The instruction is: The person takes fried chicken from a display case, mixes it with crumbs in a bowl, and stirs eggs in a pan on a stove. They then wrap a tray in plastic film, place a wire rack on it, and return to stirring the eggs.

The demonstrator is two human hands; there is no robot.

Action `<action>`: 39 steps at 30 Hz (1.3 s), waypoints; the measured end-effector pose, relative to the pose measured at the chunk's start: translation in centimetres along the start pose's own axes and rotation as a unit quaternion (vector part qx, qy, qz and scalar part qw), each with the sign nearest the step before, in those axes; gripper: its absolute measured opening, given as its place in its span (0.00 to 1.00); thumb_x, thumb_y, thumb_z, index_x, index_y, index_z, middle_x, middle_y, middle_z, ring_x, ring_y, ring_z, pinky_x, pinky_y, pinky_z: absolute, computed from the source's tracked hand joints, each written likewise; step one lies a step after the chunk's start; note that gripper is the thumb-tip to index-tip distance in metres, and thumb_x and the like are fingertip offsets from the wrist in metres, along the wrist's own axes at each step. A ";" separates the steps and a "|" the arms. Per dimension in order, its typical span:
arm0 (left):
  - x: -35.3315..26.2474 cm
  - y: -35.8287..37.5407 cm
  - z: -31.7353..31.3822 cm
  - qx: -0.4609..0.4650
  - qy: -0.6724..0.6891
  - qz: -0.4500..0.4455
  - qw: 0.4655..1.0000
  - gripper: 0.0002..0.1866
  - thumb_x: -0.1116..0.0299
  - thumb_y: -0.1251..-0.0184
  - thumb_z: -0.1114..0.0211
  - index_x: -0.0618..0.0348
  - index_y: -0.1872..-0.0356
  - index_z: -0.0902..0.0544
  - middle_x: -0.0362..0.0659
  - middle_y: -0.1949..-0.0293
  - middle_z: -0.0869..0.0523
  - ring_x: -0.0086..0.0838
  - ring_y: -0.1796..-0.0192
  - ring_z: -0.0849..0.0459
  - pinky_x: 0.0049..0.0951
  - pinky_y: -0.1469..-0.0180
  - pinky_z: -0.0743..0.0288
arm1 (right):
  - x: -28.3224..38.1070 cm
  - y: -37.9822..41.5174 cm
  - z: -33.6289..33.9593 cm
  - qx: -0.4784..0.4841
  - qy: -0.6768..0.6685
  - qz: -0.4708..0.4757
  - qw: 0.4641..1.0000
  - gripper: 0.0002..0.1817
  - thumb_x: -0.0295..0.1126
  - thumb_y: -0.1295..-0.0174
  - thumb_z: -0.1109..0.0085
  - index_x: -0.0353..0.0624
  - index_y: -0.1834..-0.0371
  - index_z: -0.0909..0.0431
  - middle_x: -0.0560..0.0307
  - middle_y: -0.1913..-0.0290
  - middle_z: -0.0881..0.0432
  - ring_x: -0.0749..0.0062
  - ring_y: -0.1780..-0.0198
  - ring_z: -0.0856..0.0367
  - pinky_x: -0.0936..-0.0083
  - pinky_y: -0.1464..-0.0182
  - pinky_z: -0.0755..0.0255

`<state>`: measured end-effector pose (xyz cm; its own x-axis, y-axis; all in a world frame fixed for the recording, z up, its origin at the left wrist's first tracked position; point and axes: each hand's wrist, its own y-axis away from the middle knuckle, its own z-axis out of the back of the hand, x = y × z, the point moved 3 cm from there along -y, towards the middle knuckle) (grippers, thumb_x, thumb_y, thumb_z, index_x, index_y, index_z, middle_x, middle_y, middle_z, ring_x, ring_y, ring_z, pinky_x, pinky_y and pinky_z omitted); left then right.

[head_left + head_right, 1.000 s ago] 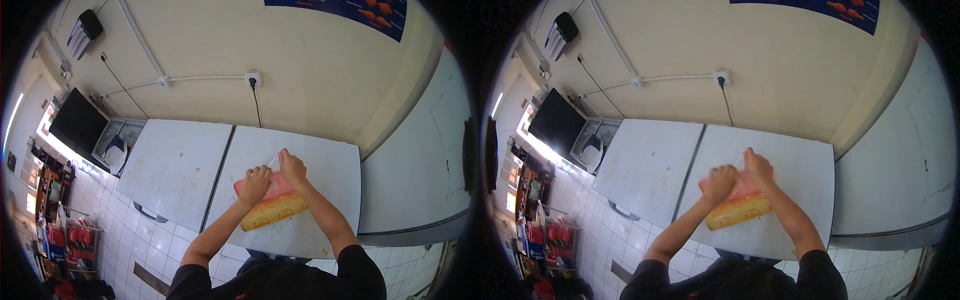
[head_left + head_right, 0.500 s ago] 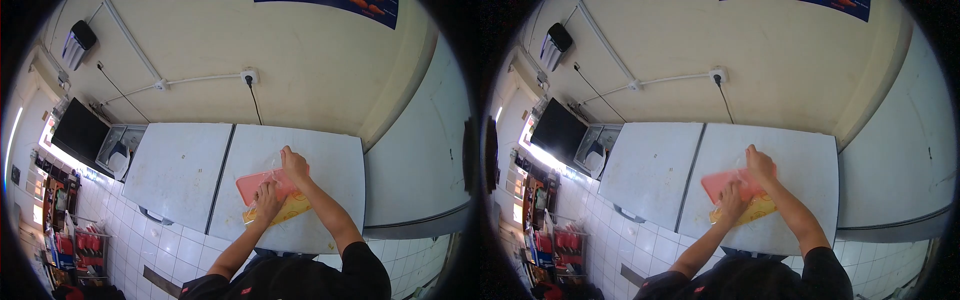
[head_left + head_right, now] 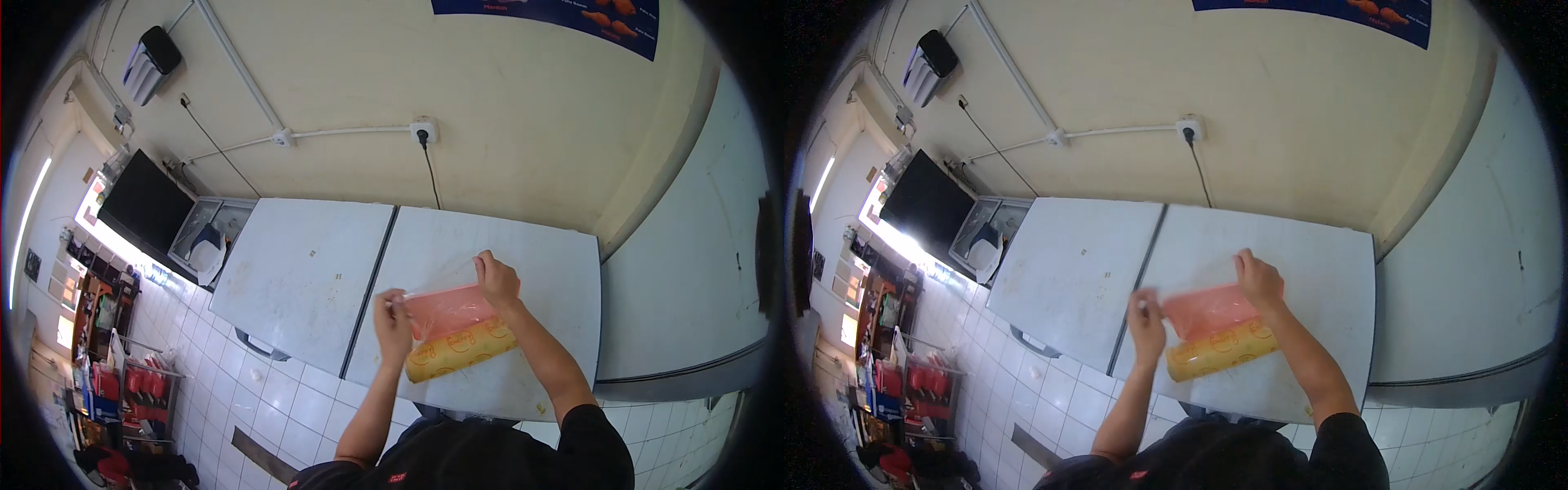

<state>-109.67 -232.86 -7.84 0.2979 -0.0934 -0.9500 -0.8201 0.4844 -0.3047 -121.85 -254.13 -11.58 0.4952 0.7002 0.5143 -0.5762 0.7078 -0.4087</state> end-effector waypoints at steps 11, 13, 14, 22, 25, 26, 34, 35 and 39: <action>2.0 -7.7 1.3 -0.016 -0.112 -0.142 0.983 0.06 0.73 0.29 0.43 0.60 0.59 0.19 0.38 0.67 0.24 0.20 0.73 0.31 0.24 0.72 0.34 | 1.6 1.4 5.6 -0.119 -0.040 0.143 0.982 0.06 0.34 0.36 0.40 0.45 0.66 0.24 0.51 0.78 0.20 0.53 0.76 0.20 0.63 0.74 0.28; 5.2 -7.9 0.2 0.029 -0.114 -0.106 0.987 0.05 0.72 0.31 0.40 0.60 0.59 0.18 0.38 0.69 0.24 0.20 0.73 0.30 0.24 0.71 0.34 | 0.7 1.2 5.6 -0.086 -0.062 0.106 0.989 0.06 0.34 0.35 0.42 0.45 0.66 0.24 0.50 0.77 0.20 0.52 0.76 0.20 0.61 0.73 0.27; 8.4 -8.0 -0.8 0.108 -0.096 0.014 0.989 0.06 0.71 0.34 0.38 0.59 0.58 0.18 0.38 0.69 0.23 0.20 0.72 0.29 0.23 0.70 0.34 | 0.5 1.3 5.4 -0.085 -0.059 0.106 0.989 0.06 0.34 0.35 0.42 0.45 0.66 0.24 0.50 0.77 0.20 0.52 0.76 0.20 0.61 0.73 0.27; 18.7 -2.6 -4.1 0.507 0.050 0.459 0.728 0.22 0.65 0.35 0.35 0.65 0.43 0.23 0.45 0.47 0.17 0.27 0.47 0.19 0.28 0.47 0.24 | -2.7 1.5 1.1 -0.041 0.006 -0.010 0.999 0.06 0.37 0.31 0.47 0.49 0.63 0.25 0.48 0.79 0.21 0.46 0.75 0.20 0.54 0.74 0.29; 16.8 -5.7 1.2 0.342 0.134 0.477 0.799 0.26 0.67 0.35 0.36 0.56 0.35 0.29 0.42 0.45 0.20 0.25 0.46 0.21 0.29 0.48 0.26 | -2.3 1.7 1.4 0.011 0.010 -0.036 0.999 0.07 0.38 0.32 0.46 0.49 0.64 0.26 0.49 0.79 0.21 0.47 0.76 0.20 0.54 0.74 0.28; 13.5 -7.2 2.4 0.213 0.130 0.417 0.874 0.27 0.72 0.39 0.35 0.54 0.37 0.29 0.40 0.47 0.20 0.24 0.47 0.23 0.29 0.47 0.28 | -2.4 1.6 1.1 0.014 -0.005 -0.030 0.999 0.07 0.38 0.33 0.46 0.48 0.65 0.26 0.50 0.79 0.21 0.48 0.76 0.20 0.54 0.74 0.28; -2.6 -2.8 -10.1 0.439 -0.398 -0.174 0.786 0.19 0.70 0.42 0.35 0.58 0.48 0.23 0.52 0.52 0.20 0.45 0.47 0.22 0.39 0.48 0.28 | -3.0 0.8 1.5 0.094 -0.099 -0.017 0.990 0.10 0.37 0.33 0.46 0.43 0.65 0.30 0.49 0.79 0.21 0.49 0.77 0.21 0.53 0.74 0.29; -0.1 -1.9 -9.6 0.480 -0.440 -0.080 0.755 0.18 0.69 0.41 0.34 0.58 0.49 0.22 0.52 0.53 0.20 0.45 0.47 0.22 0.41 0.47 0.28 | -3.5 0.4 1.8 0.092 -0.100 -0.030 0.990 0.10 0.37 0.33 0.46 0.43 0.65 0.30 0.49 0.79 0.21 0.49 0.77 0.21 0.53 0.74 0.29; 4.3 -1.5 -8.2 0.491 -0.495 0.106 0.709 0.15 0.66 0.36 0.39 0.58 0.50 0.21 0.51 0.55 0.20 0.45 0.47 0.23 0.46 0.46 0.32 | -7.2 -2.9 2.8 0.169 -0.386 0.008 0.907 0.13 0.42 0.30 0.48 0.42 0.61 0.28 0.50 0.70 0.19 0.57 0.68 0.18 0.62 0.63 0.26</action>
<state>-111.17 -241.10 -11.99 0.8138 0.4934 -0.3070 -0.3073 0.8138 0.4933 -125.54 -261.54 -11.99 -0.0426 0.3423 0.9386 -0.8100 0.5382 -0.2330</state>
